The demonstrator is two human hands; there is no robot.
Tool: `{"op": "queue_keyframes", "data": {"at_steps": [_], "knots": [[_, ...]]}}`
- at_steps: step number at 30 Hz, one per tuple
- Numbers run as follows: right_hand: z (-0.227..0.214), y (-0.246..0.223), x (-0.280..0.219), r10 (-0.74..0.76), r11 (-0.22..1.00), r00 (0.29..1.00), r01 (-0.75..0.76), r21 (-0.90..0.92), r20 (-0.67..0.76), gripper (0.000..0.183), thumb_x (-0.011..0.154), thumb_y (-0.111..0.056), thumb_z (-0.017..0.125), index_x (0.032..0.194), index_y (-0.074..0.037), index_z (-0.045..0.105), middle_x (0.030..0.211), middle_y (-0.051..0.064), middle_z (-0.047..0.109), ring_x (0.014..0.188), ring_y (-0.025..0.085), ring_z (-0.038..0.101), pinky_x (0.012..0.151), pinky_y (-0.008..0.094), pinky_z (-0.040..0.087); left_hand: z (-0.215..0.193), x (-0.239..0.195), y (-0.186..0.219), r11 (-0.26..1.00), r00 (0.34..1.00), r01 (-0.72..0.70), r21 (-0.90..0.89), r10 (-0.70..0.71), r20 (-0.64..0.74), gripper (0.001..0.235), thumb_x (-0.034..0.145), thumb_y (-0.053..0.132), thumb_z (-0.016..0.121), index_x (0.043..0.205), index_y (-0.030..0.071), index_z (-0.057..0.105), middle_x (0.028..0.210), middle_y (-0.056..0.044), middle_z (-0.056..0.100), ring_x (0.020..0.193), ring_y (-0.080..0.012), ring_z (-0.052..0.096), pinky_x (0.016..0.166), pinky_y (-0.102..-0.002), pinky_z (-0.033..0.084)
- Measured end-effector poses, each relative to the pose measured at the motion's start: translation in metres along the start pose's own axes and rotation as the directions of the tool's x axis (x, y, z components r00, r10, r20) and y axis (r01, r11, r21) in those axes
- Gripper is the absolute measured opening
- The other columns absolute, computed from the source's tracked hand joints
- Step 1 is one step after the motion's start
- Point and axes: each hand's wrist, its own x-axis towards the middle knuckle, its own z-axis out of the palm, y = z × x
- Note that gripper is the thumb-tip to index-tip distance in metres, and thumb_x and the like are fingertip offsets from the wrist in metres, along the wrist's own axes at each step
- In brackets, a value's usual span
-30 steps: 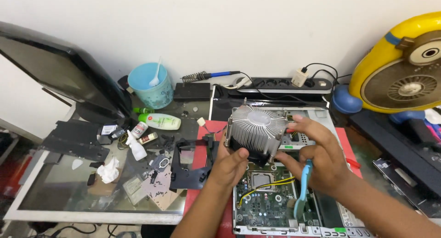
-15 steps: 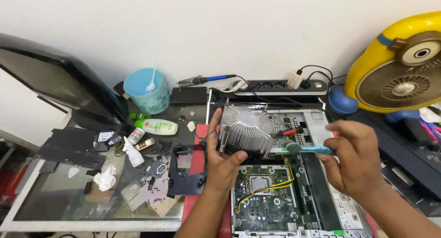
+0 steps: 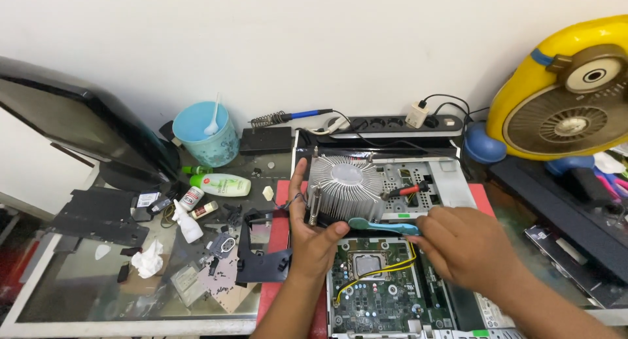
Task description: The person cleans a CPU cooler fan and heatsink using a tissue and a toothbrush. They wipe the fan blades and brush the heatsink fins while holding the component over an open computer case.
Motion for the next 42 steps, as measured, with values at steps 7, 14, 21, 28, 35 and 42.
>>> {"op": "queue_keyframes", "data": {"at_steps": [7, 14, 21, 28, 35, 42], "knots": [[-0.012, 0.002, -0.005, 0.062, 0.998, 0.995, -0.064, -0.022, -0.084, 0.021, 0.096, -0.030, 0.061, 0.092, -0.010, 0.065, 0.071, 0.003, 0.058, 0.053, 0.025, 0.052, 0.047, 0.037, 0.039, 0.001, 0.002, 0.002, 1.000, 1.000, 0.006, -0.019, -0.006, 0.005, 0.125, 0.069, 0.018, 0.097, 0.163, 0.010, 0.014, 0.140, -0.016, 0.053, 0.128, -0.0291, 0.053, 0.107, -0.045, 0.049], [-0.011, 0.000, -0.010, 0.068, 0.991, 0.997, -0.073, -0.109, -0.048, 0.021, 0.096, -0.032, 0.062, 0.090, -0.012, 0.066, 0.068, 0.001, 0.057, 0.052, 0.023, 0.053, 0.046, 0.035, 0.039, 0.001, 0.000, -0.001, 1.000, 1.000, -0.019, 0.020, 0.019, 0.014, 0.126, 0.070, 0.024, 0.098, 0.163, 0.008, 0.015, 0.128, -0.012, 0.059, 0.118, -0.0218, 0.058, 0.105, -0.036, 0.048], [-0.018, -0.011, -0.008, 0.081, 0.985, 0.995, -0.090, -0.147, -0.065, 0.023, 0.096, -0.035, 0.060, 0.091, -0.014, 0.067, 0.067, 0.000, 0.053, 0.050, 0.025, 0.051, 0.044, 0.038, 0.037, 0.001, 0.001, 0.001, 0.996, 0.999, -0.029, 0.089, 0.030, -0.009, 0.124, 0.069, 0.030, 0.097, 0.162, 0.010, 0.019, 0.118, -0.007, 0.055, 0.106, -0.0166, 0.057, 0.097, -0.029, 0.047], [-0.010, -0.013, -0.015, 0.086, 0.986, 0.992, -0.097, -0.133, -0.089, 0.021, 0.095, -0.032, 0.057, 0.091, -0.012, 0.066, 0.068, 0.001, 0.058, 0.051, 0.025, 0.056, 0.045, 0.039, 0.040, 0.003, -0.002, 0.001, 1.000, 1.000, -0.009, 0.015, 0.009, 0.009, 0.118, 0.073, 0.028, 0.097, 0.162, 0.011, 0.021, 0.120, -0.012, 0.065, 0.111, -0.0216, 0.061, 0.100, -0.034, 0.050], [-0.029, -0.003, -0.006, 0.113, 0.975, 0.988, -0.130, -0.180, -0.103, 0.021, 0.096, -0.031, 0.059, 0.091, -0.012, 0.066, 0.067, 0.001, 0.057, 0.051, 0.025, 0.054, 0.047, 0.037, 0.039, 0.001, 0.003, -0.001, 0.999, 0.999, 0.003, 0.047, -0.001, -0.038, 0.113, 0.073, 0.030, 0.095, 0.160, 0.013, 0.026, 0.126, -0.013, 0.061, 0.114, -0.0234, 0.060, 0.103, -0.037, 0.049], [-0.015, -0.006, -0.009, 0.106, 0.980, 0.994, -0.110, -0.166, -0.030, 0.022, 0.095, -0.036, 0.060, 0.089, -0.016, 0.067, 0.067, -0.002, 0.057, 0.048, 0.024, 0.052, 0.042, 0.038, 0.039, -0.004, 0.001, -0.002, 0.993, 0.995, 0.015, 0.114, -0.004, -0.097, 0.114, 0.069, 0.028, 0.094, 0.159, 0.014, 0.026, 0.126, -0.018, 0.060, 0.112, -0.0251, 0.062, 0.100, -0.038, 0.052]]}}
